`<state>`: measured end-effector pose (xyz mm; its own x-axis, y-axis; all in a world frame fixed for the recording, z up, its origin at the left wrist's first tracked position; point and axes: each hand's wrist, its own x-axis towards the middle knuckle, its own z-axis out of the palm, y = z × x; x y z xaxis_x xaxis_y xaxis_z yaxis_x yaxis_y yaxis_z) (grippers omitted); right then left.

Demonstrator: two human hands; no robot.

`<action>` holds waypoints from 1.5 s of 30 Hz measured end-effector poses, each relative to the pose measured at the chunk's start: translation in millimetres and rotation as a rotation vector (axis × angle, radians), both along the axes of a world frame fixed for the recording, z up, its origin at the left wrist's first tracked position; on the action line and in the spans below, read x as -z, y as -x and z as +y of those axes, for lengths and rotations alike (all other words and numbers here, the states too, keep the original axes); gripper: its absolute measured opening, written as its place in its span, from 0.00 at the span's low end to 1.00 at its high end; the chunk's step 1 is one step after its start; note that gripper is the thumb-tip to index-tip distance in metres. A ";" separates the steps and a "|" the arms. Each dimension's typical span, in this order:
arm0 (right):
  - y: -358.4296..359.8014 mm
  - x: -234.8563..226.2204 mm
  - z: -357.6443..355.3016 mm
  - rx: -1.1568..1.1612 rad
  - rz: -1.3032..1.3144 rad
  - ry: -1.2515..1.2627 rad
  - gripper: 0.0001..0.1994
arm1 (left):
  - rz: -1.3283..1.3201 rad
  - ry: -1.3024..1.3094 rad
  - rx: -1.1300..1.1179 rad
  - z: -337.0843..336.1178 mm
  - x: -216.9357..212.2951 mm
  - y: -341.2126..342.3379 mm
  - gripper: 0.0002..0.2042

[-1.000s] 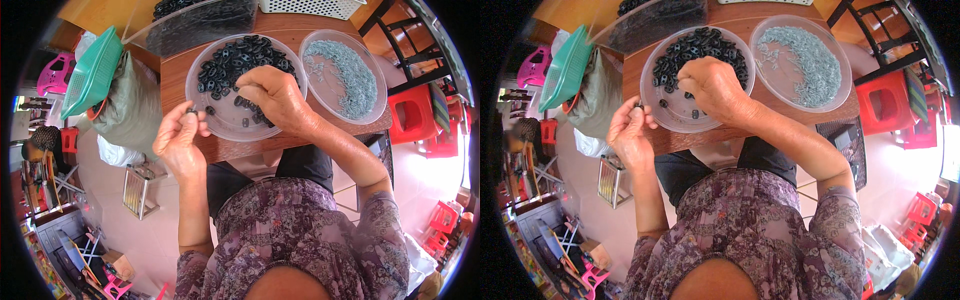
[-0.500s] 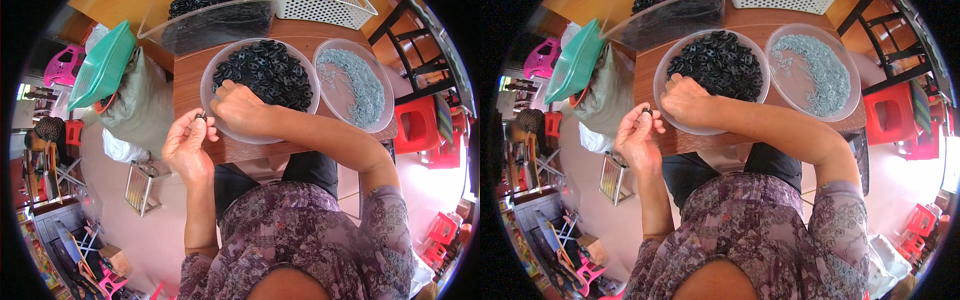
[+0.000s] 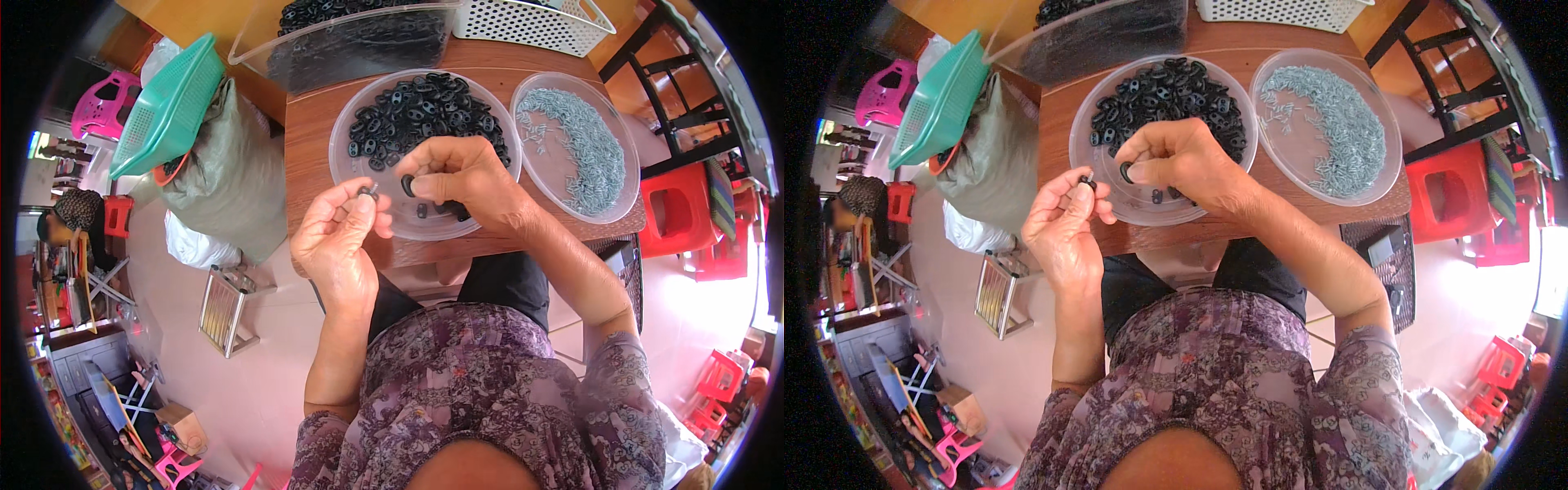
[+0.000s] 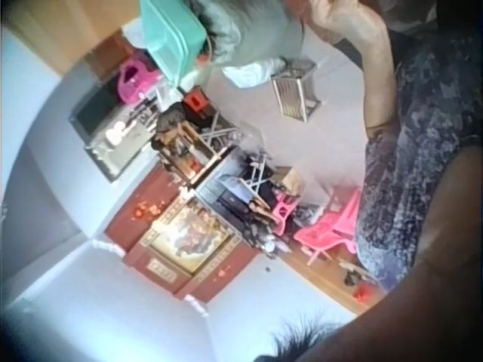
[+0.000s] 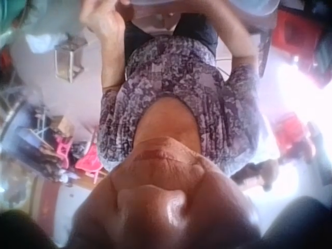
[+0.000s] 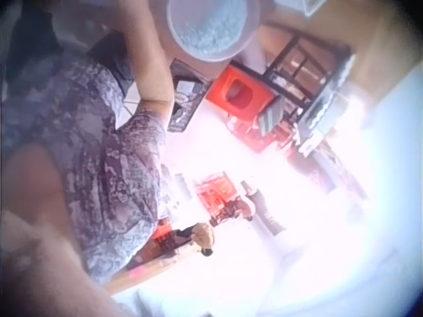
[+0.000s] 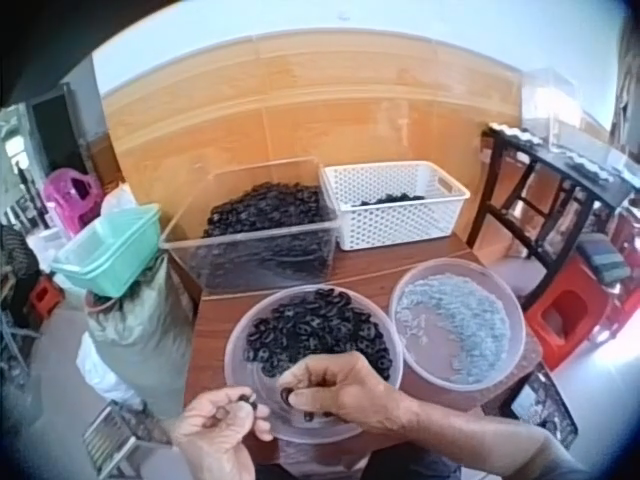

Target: The person assembles small rubber or plastic grommets with metal rings by hand.

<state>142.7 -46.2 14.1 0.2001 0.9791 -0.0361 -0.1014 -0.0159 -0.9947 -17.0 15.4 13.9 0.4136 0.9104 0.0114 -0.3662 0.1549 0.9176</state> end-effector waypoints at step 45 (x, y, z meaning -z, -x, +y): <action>43.7 21.2 -22.3 0.473 -0.456 -0.423 0.12 | 0.084 -0.150 -0.160 -24.3 8.3 -31.4 0.07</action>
